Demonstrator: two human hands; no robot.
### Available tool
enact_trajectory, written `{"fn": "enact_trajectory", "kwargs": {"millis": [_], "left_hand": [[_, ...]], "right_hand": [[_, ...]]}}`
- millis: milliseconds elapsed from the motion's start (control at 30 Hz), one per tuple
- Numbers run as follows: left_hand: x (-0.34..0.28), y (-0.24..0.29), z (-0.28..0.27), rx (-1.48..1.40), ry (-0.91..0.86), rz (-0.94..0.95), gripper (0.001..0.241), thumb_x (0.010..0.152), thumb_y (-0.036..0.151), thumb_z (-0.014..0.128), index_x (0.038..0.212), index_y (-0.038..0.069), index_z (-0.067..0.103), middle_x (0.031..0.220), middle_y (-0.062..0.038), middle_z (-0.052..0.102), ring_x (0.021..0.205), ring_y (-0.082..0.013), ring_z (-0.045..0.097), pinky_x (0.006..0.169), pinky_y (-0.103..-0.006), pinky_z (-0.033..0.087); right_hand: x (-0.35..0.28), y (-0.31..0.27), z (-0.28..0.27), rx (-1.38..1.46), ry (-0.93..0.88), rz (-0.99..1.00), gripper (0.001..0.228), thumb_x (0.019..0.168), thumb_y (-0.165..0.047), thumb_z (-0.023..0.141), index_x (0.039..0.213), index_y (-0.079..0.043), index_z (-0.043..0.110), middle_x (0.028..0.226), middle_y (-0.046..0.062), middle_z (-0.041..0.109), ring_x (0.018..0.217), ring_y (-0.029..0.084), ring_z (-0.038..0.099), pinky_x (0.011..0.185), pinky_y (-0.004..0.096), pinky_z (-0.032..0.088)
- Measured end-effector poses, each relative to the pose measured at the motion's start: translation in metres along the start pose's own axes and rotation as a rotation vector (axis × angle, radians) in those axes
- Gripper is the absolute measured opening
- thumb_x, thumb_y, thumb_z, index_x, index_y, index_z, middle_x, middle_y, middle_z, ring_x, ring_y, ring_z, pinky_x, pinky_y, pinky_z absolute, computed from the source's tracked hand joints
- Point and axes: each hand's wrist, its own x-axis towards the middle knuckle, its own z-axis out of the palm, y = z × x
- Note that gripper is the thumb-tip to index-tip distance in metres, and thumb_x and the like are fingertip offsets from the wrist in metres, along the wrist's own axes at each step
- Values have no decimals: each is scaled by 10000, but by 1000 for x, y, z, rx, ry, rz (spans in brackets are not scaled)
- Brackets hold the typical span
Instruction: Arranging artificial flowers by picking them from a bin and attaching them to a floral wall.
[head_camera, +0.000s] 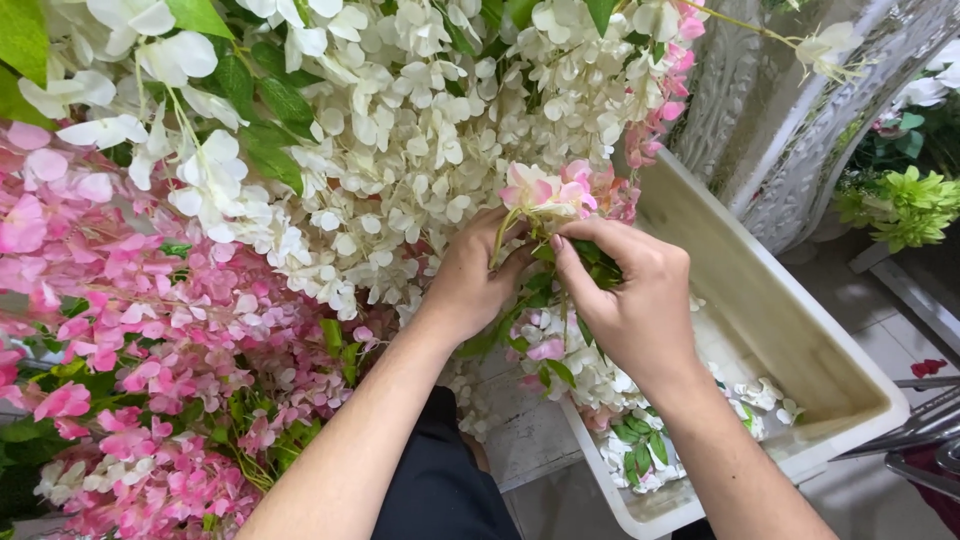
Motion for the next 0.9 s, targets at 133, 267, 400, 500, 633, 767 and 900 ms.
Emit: {"fn": "enact_trajectory", "kwargs": {"millis": [133,267,400,500,633,767,900], "left_hand": [[2,13,-7,45,-5,51,110,992,36,599,968,-10,695,937,-213,678,949,-430,670,864,-506,540],[3,8,-6,126,-20,116,116,993,43,602,917,-13,669,840,-226,645,878,-452,664,803,-495,552],[3,-3,-2,185,-11,131,144,995,56,604,876,4,664,791,-196,640,832,-409,668,772,-468,552],[3,-5,-3,205,-29,137,108,983,50,613,915,1,681,831,-221,659,879,-431,674,782,-477,555],[2,-1,-3,223,-31,125,103,979,47,608,954,-2,695,859,-226,681,876,-428,680,772,-483,564],[-1,-2,-2,303,-56,93,147,957,46,618,1024,-48,708,908,-251,692,898,-434,693,784,-505,572],[-3,-17,3,455,-91,124,136,941,62,614,990,-20,711,906,-197,689,903,-390,676,813,-489,526]], "right_hand": [[3,1,-3,-55,-22,-35,64,935,-67,718,944,-97,775,791,90,741,766,328,736,685,373,562],[10,-3,-10,-252,-124,-151,70,912,-66,722,929,-119,764,768,76,719,757,330,706,678,411,559],[17,-3,-13,-402,-161,-273,109,953,-66,703,869,-135,703,719,36,652,728,282,671,653,377,550],[22,-4,-15,-458,-197,-341,107,966,-79,691,878,-139,677,730,23,627,747,267,659,629,369,542],[24,-2,-15,-392,-267,-323,113,972,-48,675,874,-105,683,713,52,619,738,309,664,618,396,541],[28,-1,-14,-267,-280,-233,95,955,-15,673,899,-75,721,730,90,655,727,362,673,613,423,538],[27,9,-14,-187,-315,-115,142,932,-13,660,952,-82,783,745,109,703,731,394,695,617,412,540]]}}
